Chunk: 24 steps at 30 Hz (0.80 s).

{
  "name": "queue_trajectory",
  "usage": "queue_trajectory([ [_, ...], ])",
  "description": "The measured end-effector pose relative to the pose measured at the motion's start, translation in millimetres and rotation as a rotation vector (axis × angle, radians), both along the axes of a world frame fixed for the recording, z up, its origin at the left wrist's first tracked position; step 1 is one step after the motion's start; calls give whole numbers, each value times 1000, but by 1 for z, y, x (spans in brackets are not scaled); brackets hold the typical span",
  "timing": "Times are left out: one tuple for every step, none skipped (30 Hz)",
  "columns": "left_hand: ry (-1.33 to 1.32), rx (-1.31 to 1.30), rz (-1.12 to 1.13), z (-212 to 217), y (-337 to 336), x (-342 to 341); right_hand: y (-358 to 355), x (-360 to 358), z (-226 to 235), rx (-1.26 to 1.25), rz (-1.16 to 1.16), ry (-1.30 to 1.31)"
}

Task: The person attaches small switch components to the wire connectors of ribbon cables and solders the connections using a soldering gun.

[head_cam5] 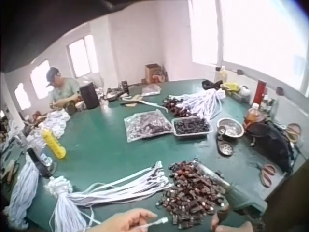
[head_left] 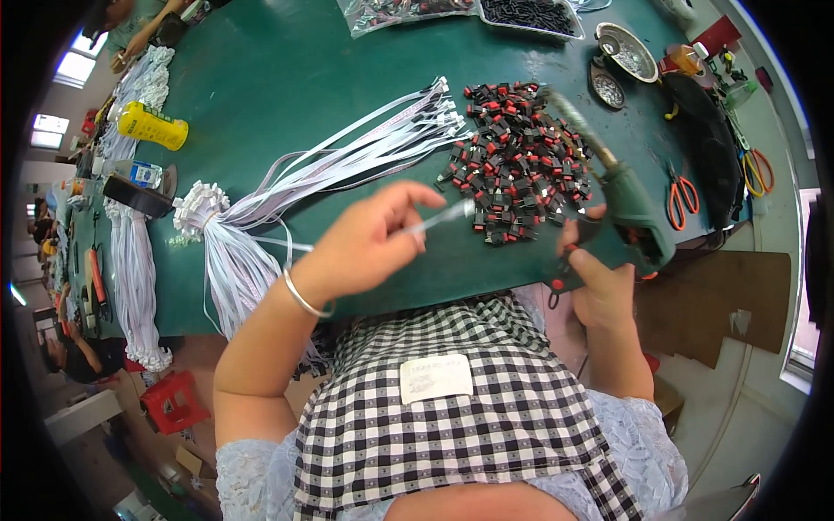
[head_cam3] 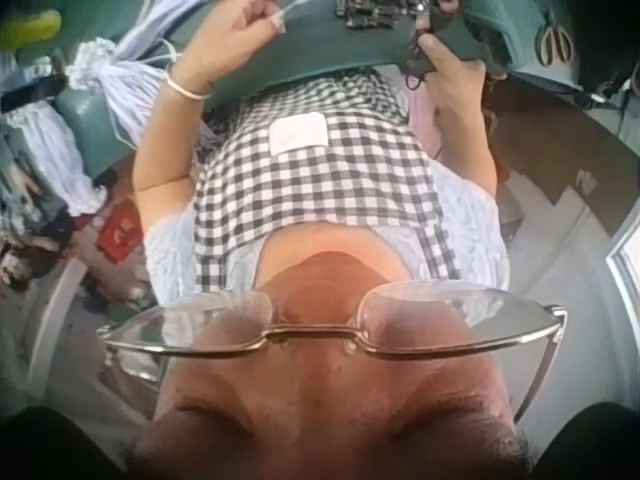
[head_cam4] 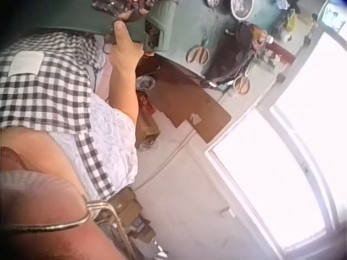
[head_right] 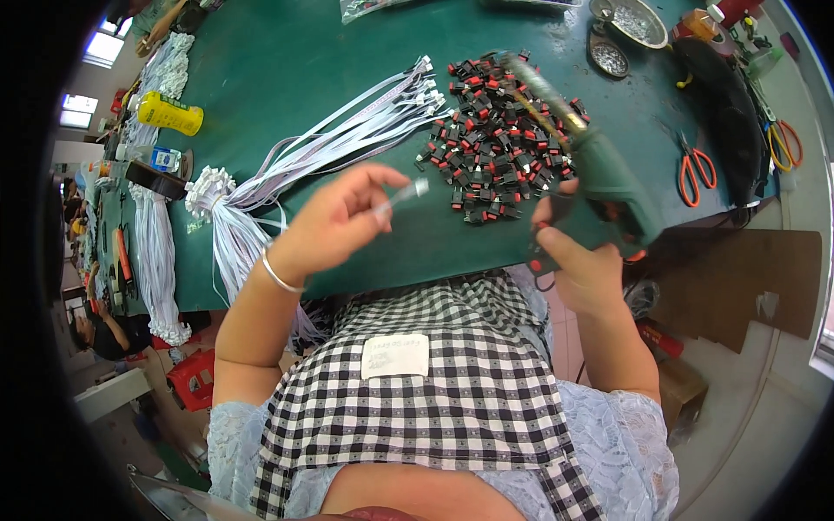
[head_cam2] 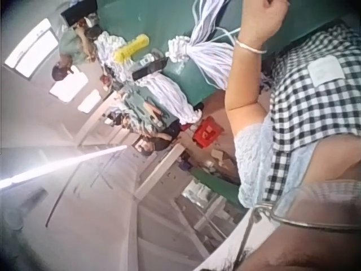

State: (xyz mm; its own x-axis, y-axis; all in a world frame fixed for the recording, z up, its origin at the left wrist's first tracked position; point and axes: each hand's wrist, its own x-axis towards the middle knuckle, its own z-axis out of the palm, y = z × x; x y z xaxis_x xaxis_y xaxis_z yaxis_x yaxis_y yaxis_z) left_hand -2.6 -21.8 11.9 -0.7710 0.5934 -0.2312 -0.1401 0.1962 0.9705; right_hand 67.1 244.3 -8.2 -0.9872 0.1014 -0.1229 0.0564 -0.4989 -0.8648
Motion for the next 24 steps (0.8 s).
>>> queue_trajectory([
  [8,-64,-64,-2,1,7,-3,0,-3,23,34,27],
  [8,-103,-107,2,6,12,-8,-1,-4,29,28,25],
  [-1,-104,-119,1,10,14,-12,-1,-4,24,54,22],
  [-11,-107,-127,-1,11,17,-17,-1,-3,18,84,19],
  [-14,-102,-129,-3,12,18,-21,0,-3,34,108,19],
  [30,-119,-148,-5,12,18,-24,1,-3,38,107,15],
  [75,-136,-169,-6,12,18,-28,1,-5,27,118,27],
  [73,-132,-170,-6,12,17,-31,2,-7,16,130,38],
  [0,-110,-157,-4,11,16,-35,3,-8,50,139,47],
  [-72,-90,-142,-3,11,16,-38,4,-9,51,142,47],
  [-73,-88,-139,-6,10,17,-42,4,-10,52,148,22],
  [-103,-60,-117,-11,9,19,-45,4,-11,52,155,-3],
  [-135,-30,-95,-14,8,21,-48,4,-11,53,159,-5],
  [-137,-28,-90,-14,7,22,-50,4,-12,84,166,13],
  [-87,-48,-117,-14,7,23,-52,3,-12,114,173,31],
  [-39,-67,-147,-13,8,23,-53,3,-12,115,175,27],
  [-43,-66,-145,-11,8,23,-54,4,-11,128,184,35],
  [40,-134,-154,-8,8,21,-54,4,-11,141,192,42],
  [125,-203,-161,-6,8,21,-55,4,-11,142,196,40],
  [123,-202,-159,-5,9,21,-56,5,-11,147,206,38],
  [78,-180,-111,-5,10,22,-57,6,-11,153,216,37],
  [33,-158,-67,-4,11,23,-57,6,-13,154,214,36],
  [33,-156,-69,-3,11,23,-58,6,-16,186,230,88],
  [-50,-131,-64,-1,12,24,-59,7,-18,219,245,140],
])
